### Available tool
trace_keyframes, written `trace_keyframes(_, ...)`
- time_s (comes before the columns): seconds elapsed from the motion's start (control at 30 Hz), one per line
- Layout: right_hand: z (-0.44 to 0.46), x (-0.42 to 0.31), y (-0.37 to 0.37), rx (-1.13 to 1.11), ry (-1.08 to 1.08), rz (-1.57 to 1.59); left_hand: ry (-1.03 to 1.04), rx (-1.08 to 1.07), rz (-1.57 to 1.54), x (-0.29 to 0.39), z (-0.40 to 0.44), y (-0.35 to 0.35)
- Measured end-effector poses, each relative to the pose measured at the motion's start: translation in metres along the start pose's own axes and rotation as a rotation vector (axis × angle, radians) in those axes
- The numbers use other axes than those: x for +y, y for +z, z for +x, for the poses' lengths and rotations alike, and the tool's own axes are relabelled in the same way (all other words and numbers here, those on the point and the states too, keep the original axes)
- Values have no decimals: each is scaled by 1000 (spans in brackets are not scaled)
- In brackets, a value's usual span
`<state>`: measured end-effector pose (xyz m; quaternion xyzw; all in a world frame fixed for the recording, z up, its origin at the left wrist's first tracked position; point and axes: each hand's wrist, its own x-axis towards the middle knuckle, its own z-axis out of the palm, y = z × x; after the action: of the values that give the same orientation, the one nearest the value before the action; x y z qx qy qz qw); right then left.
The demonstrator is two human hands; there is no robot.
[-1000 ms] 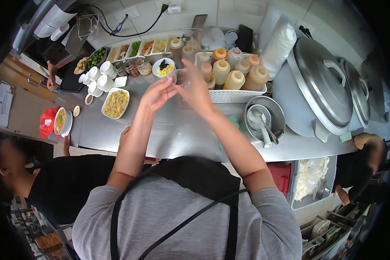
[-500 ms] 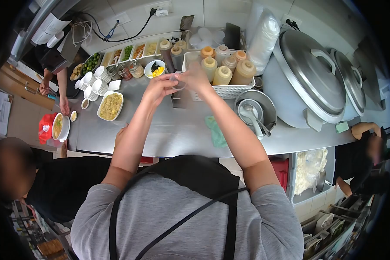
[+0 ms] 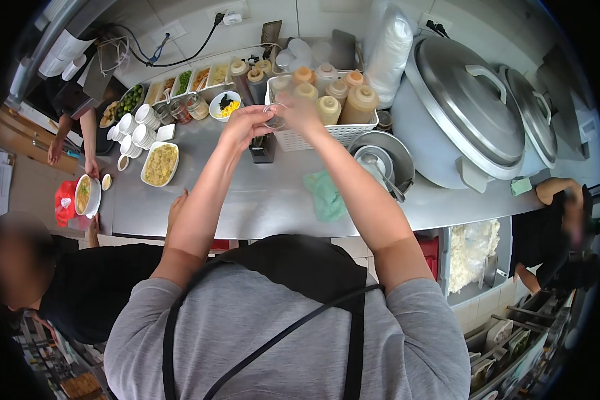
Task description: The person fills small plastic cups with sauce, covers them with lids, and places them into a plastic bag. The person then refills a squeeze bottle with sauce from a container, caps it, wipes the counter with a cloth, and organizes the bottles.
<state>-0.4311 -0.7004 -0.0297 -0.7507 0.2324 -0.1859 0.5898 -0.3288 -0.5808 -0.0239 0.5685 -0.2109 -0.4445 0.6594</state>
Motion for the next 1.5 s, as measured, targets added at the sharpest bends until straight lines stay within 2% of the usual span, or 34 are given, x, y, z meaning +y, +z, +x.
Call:
trace_keyframes(0.27, 5, 17, -38, 106, 69, -86, 44, -111, 146, 10, 20, 41)
trace_keyframes(0.33, -2, 15, -58, 108, 146, 9, 7, -206, 251, 17, 30, 56)
trace_keyframes(0.37, -5, 16, -69, 142, 97, -32, -43, -265, 391, 25, 40, 64)
trace_keyframes(0.4, -12, 14, -80, 158, 94, -34, -1, -377, 547, 41, 46, 77)
trace_keyframes(0.43, -21, 7, -92, 190, 0, -89, 284, -326, 777, 54, 58, 94)
trace_keyframes(0.5, -24, 12, -110, 251, -59, -157, 806, -178, 1025, 89, 76, 140)
trace_keyframes(0.57, -33, 12, -123, 273, -73, -144, 1384, -40, 991, 101, 115, 180)
trace_keyframes(0.6, -41, 8, -127, 264, -62, -97, 1393, -47, 984, 110, 133, 193)
trace_keyframes(0.67, -55, -3, -136, 261, -12, -91, 1334, -517, 1136, 127, 161, 217)
trace_keyframes(0.7, -60, -3, -140, 288, 13, -69, 1198, -534, 1079, 134, 165, 229)
trace_keyframes(0.73, -64, -4, -145, 315, 38, -45, 1205, -541, 1076, 139, 166, 235)
trace_keyframes(0.8, -69, -5, -154, 316, 41, 30, 1012, -464, 1106, 146, 168, 236)
trace_keyframes(0.87, -69, -2, -159, 319, 39, 248, 1025, -506, 1044, 156, 171, 237)
trace_keyframes(0.93, -67, 1, -162, 333, 45, 260, 1089, -355, 1100, 170, 167, 242)
trace_keyframes(0.97, -66, 4, -163, 343, 51, 271, 1106, -304, 1029, 173, 164, 244)
trace_keyframes(1.1, -59, 20, -158, 391, 37, 286, 1052, -236, 824, 152, 192, 244)
trace_keyframes(1.17, -59, 24, -159, 399, 64, 265, 771, -225, 922, 166, 176, 252)
trace_keyframes(1.2, -60, 24, -161, 403, 66, 266, 770, -229, 921, 188, 176, 256)
trace_keyframes(1.27, -64, 24, -165, 413, 54, 316, 682, -72, 724, 233, 186, 255)
trace_keyframes(1.4, -62, 17, -166, 537, -5, 438, 733, -82, 623, 225, 184, 232)
trace_keyframes(1.5, -54, 8, -165, 734, -229, 353, 774, -90, 324, 252, 169, 189)
